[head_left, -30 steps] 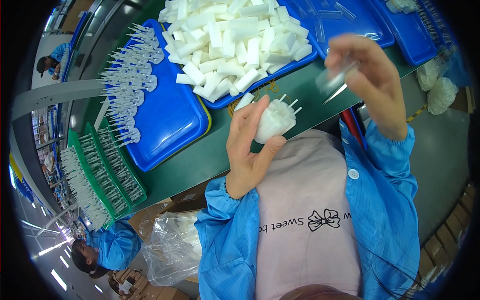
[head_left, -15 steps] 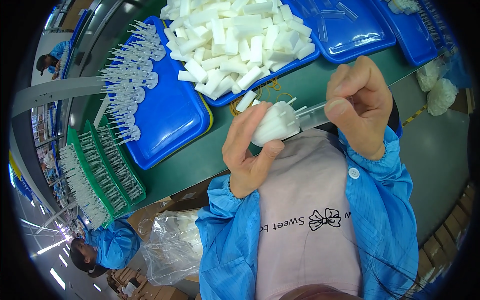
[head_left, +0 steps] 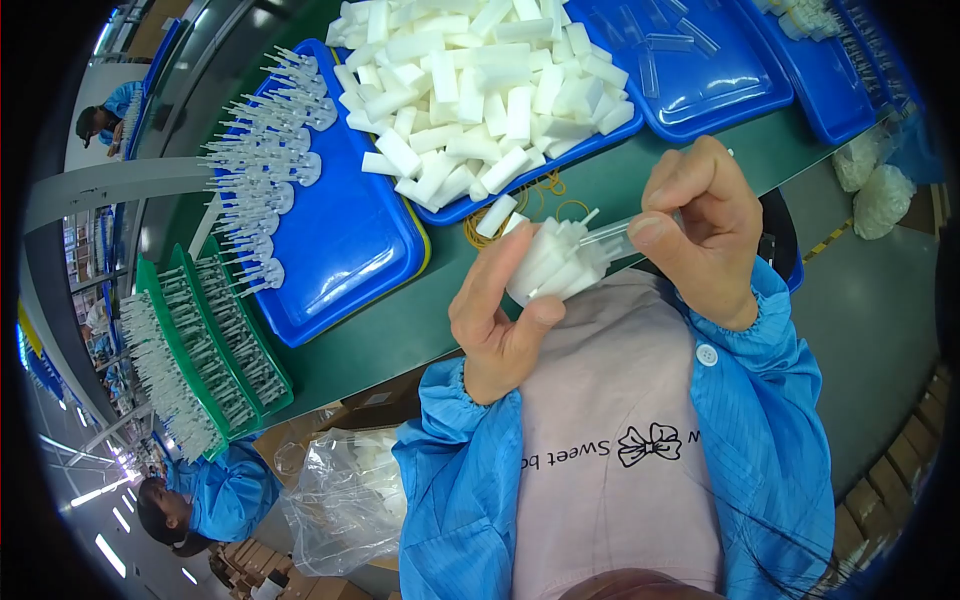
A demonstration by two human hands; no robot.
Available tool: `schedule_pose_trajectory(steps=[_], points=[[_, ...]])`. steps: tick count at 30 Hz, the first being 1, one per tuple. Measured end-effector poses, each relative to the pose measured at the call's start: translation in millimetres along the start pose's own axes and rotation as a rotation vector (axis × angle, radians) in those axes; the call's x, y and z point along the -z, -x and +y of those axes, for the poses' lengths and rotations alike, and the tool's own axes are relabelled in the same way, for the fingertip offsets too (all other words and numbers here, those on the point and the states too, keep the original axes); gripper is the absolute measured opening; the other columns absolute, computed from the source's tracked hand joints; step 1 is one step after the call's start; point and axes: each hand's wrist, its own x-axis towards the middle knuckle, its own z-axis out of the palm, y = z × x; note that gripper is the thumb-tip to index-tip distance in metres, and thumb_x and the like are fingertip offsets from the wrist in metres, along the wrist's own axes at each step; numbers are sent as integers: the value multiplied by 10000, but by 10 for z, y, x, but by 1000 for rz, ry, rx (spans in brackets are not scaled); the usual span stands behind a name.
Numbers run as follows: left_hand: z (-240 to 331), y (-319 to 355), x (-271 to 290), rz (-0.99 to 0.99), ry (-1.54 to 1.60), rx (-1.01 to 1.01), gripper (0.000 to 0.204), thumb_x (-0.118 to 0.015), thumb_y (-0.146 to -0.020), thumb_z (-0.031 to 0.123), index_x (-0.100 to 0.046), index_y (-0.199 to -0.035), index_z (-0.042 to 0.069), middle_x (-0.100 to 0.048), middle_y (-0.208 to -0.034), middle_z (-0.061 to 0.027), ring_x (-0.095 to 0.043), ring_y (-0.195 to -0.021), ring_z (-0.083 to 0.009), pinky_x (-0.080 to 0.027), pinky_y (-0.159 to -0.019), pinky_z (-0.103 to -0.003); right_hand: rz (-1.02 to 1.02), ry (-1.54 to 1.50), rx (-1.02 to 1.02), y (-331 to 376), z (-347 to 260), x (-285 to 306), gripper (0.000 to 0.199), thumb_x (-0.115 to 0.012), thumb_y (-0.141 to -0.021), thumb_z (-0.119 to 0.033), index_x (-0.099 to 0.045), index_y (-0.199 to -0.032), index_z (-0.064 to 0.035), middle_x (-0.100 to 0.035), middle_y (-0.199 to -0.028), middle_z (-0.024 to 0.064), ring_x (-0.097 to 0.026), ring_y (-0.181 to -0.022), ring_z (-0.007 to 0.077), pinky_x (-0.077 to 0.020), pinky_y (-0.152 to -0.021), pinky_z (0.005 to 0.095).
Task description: The person assembles components by fitting foam pieces and plastic sleeves onto plastic base fixtures, securing them with rubber bands, adjusting the parts with tweezers, and placing the completed assemblies into a tray.
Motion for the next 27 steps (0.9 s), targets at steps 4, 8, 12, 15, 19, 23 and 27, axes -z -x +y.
schedule_pose_trajectory(steps=[4,8,12,15,19,23,27], points=[[1,-23,39,-71,-6,-35,508,-724,-788,320,-606,-1159,-7,-625,-1110,-192,-618,-1004,-279,-477,-854,-324,1,-34,-29,-26,-28,8,234,-739,-761,-54,-507,-786,-59,-480,-707,-22,-395,-585,23,-328,-523,185],[21,-95,33,-110,-83,-159,482,-712,-793,321,-621,-1148,9,-627,-1106,-198,-632,-978,-277,-495,-828,-318,-20,-39,-54,-17,-11,-12,227,-734,-769,-62,-508,-781,-62,-483,-715,-23,-397,-588,23,-330,-528,182],[25,-73,42,-91,-78,-147,482,-709,-792,325,-624,-1149,12,-626,-1111,-201,-633,-976,-274,-501,-817,-316,-31,-111,-150,-25,-28,-28,230,-736,-768,-71,-506,-766,-66,-482,-718,-24,-398,-591,23,-327,-531,180],[63,-80,63,-110,-99,-174,468,-710,-789,312,-631,-1140,12,-629,-1105,-201,-636,-969,-272,-502,-808,-309,-30,-143,-173,-13,-26,-41,234,-737,-766,-72,-503,-757,-66,-479,-713,-24,-397,-588,20,-324,-524,180],[50,-78,94,-121,-153,-206,451,-715,-781,294,-642,-1126,14,-632,-1099,-199,-642,-947,-269,-506,-792,-303,-39,31,-45,0,-4,-53,237,-728,-769,-66,-492,-754,-58,-484,-695,-25,-400,-574,16,-316,-501,182],[49,-97,114,-137,-220,-260,431,-723,-761,271,-657,-1103,17,-638,-1084,-191,-654,-900,-266,-514,-749,-291,-68,-25,-98,-48,14,-41,240,-720,-782,-75,-482,-758,-57,-488,-676,-32,-397,-568,7,-314,-488,182],[58,-115,128,-139,-274,-276,422,-729,-746,250,-663,-1094,19,-645,-1069,-177,-660,-874,-263,-515,-726,-285,-139,-169,-296,-138,-4,-43,240,-706,-805,-93,-472,-761,-63,-483,-654,-41,-397,-576,-5,-317,-495,171]])
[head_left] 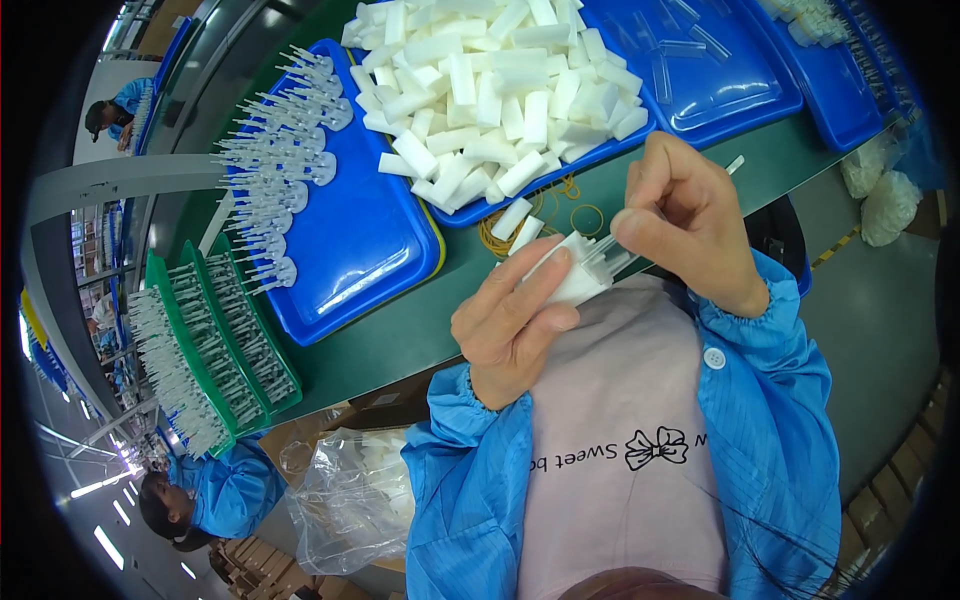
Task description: The person assembles components by fitting foam pieces and plastic sleeves onto plastic base fixtures, securing them with rubber bands, adjusting the parts with tweezers, and placing the completed assemblies into a tray.
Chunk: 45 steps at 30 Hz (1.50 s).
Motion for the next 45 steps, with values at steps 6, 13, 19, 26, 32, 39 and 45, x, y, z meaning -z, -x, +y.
schedule_pose_trajectory(steps=[6,13,19,26,32,39,45], points=[[-24,-30,-27,24,-36,68,395,-720,-773,233,-660,-1097,14,-647,-1066,-176,-652,-907,-259,-508,-753,-289,19,361,235,6,105,14,243,-694,-831,-105,-465,-762,-65,-491,-663,-42,-397,-581,-11,-316,-491,164],[-55,14,-48,76,127,152,351,-690,-824,231,-659,-1094,9,-645,-1072,-181,-636,-951,-250,-489,-804,-296,115,47,88,65,206,-51,257,-711,-806,-95,-467,-734,-62,-480,-637,-41,-384,-567,-3,-308,-483,176],[-31,17,-81,101,21,114,345,-692,-820,225,-664,-1080,1,-647,-1060,-191,-638,-955,-269,-492,-814,-309,87,57,132,60,234,-94,235,-685,-841,-98,-461,-774,-68,-482,-664,-51,-394,-579,-11,-308,-484,167],[-64,-3,-34,30,-12,35,406,-701,-811,242,-628,-1124,-6,-623,-1097,-199,-632,-966,-278,-488,-838,-318,45,-89,51,44,212,-65,236,-697,-838,-119,-474,-785,-67,-508,-682,-45,-409,-587,-16,-320,-488,161],[-63,-34,-111,113,557,266,678,-752,-738,176,-420,-1295,-24,-486,-1214,-159,-565,-1033,-239,-485,-862,-342,26,-56,83,-21,160,41,242,-703,-832,-120,-476,-769,-71,-508,-673,-46,-407,-571,-15,-320,-481,162],[19,-92,-95,79,-115,78,372,-772,-604,37,-667,-960,35,-562,-1000,-121,-572,-892,-238,-469,-734,-310,-66,46,-42,-95,84,112,268,-703,-832,-143,-457,-744,-81,-475,-640,-60,-405,-573,-15,-311,-477,165],[-101,-96,-5,81,-214,13,433,-780,-609,51,-654,-1023,22,-540,-1059,-121,-575,-911,-228,-474,-769,-314,-108,-58,-84,-54,17,44,122,-620,-866,-106,-517,-839,-45,-477,-808,-24,-418,-699,20,-356,-597,177]])
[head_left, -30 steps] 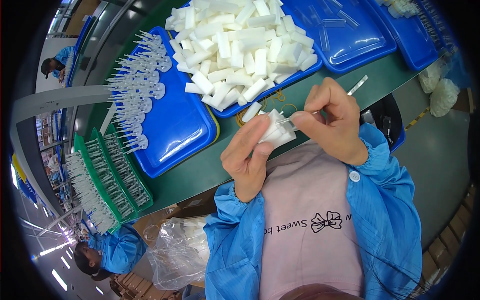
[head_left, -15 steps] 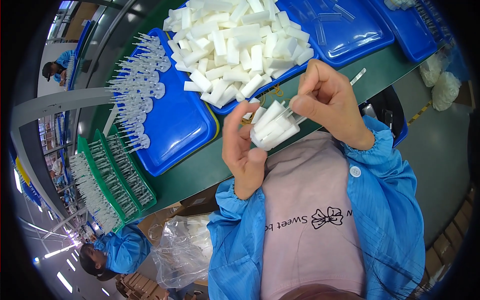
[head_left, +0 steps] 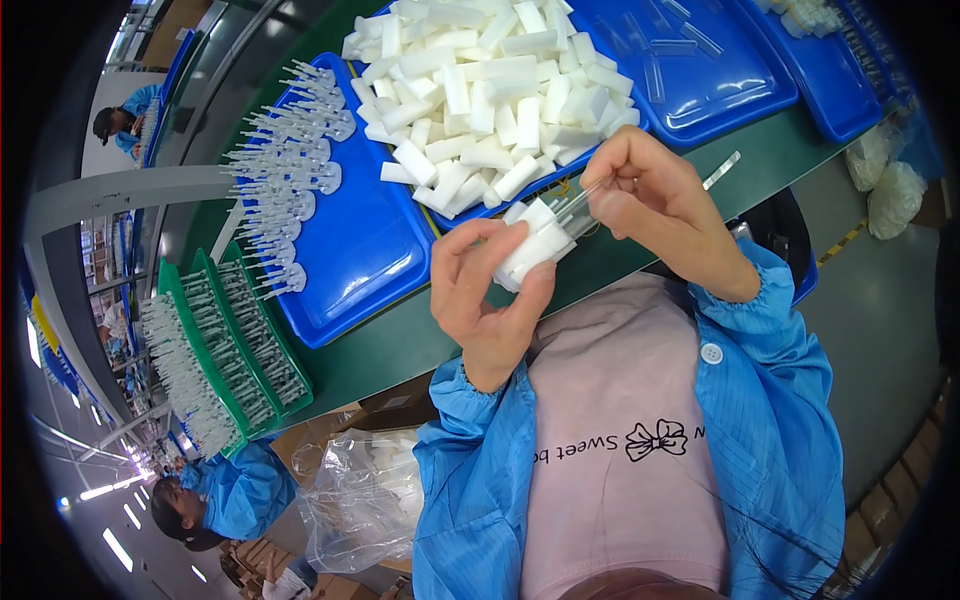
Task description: The person assembles components by fitting foam pieces and plastic sleeves onto plastic base fixtures, securing them with rubber bands, adjusting the parts with tweezers, and placing the completed assemblies into a tray.
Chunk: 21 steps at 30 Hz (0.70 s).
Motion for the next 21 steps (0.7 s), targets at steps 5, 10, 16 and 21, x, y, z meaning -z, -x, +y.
schedule_pose_trajectory(steps=[5,10,16,21], points=[[97,17,8,86,803,493,668,-757,-701,86,-433,-1276,-17,-453,-1202,-100,-539,-1064,-201,-455,-895,-315,20,360,307,19,26,141,178,-631,-855,-80,-574,-1001,5,-571,-936,42,-519,-879,99,-427,-798,245],[10,130,-40,70,999,683,566,-756,-766,130,-477,-1230,-35,-526,-1144,-100,-571,-1036,-194,-469,-891,-315,140,346,335,29,72,136,145,-677,-801,-53,-590,-913,-22,-588,-929,63,-529,-915,153,-412,-846,283],[-16,172,-91,176,829,433,506,-774,-758,182,-563,-1155,-52,-523,-1137,-105,-565,-1041,-195,-475,-892,-308,144,379,409,107,140,62,184,-727,-740,-28,-594,-866,-45,-602,-895,51,-514,-940,197,-402,-877,333],[84,138,-96,147,778,348,539,-784,-745,254,-586,-1139,-56,-517,-1109,-102,-557,-1044,-201,-477,-899,-317,96,382,487,136,155,-44,176,-743,-720,-36,-606,-829,-59,-616,-860,53,-514,-960,226,-387,-900,380]])
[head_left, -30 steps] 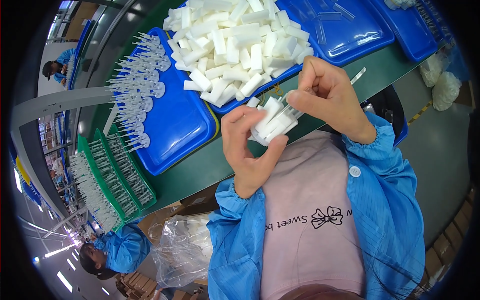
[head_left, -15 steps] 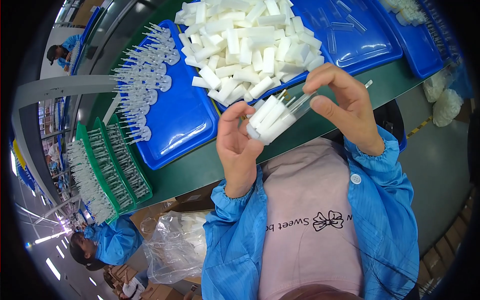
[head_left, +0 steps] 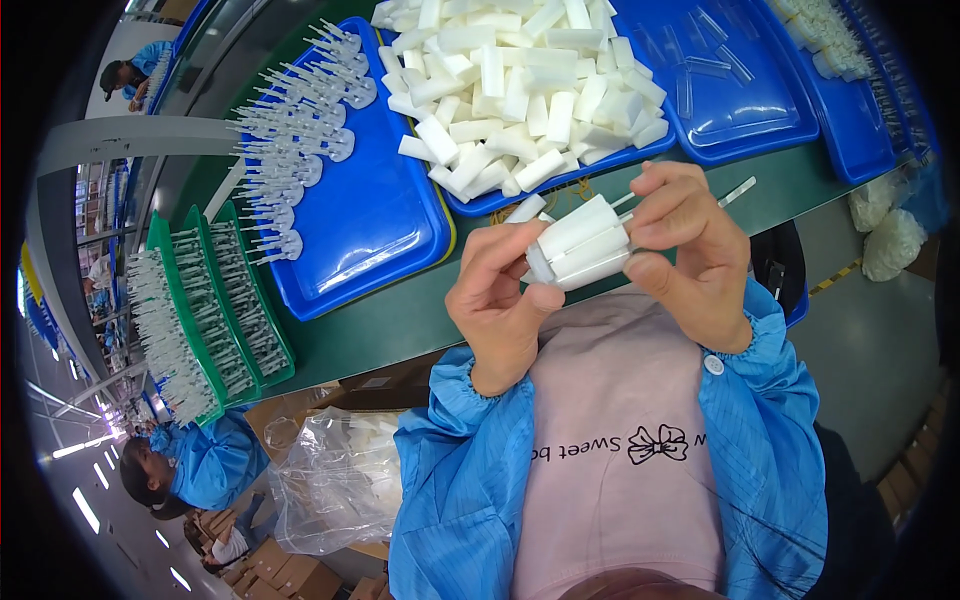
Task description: The person assembles components by fitting foam pieces and plastic sleeves onto plastic base fixtures, securing them with rubber bands, adjusting the parts with tweezers, and placing the completed assemblies into a tray.
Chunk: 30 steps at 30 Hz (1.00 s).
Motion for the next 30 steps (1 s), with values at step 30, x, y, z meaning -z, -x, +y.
schedule_pose_trajectory(steps=[30], points=[[27,-58,88,-3,174,215,468,-676,-777,-18,-490,-1206,-26,-555,-1194,-157,-541,-1123,-211,-426,-973,-336,158,467,-291,-495,515,955,283,-640,-840,-176,-605,-1086,-42,-588,-854,50,-568,-809,123,-451,-741,248]])
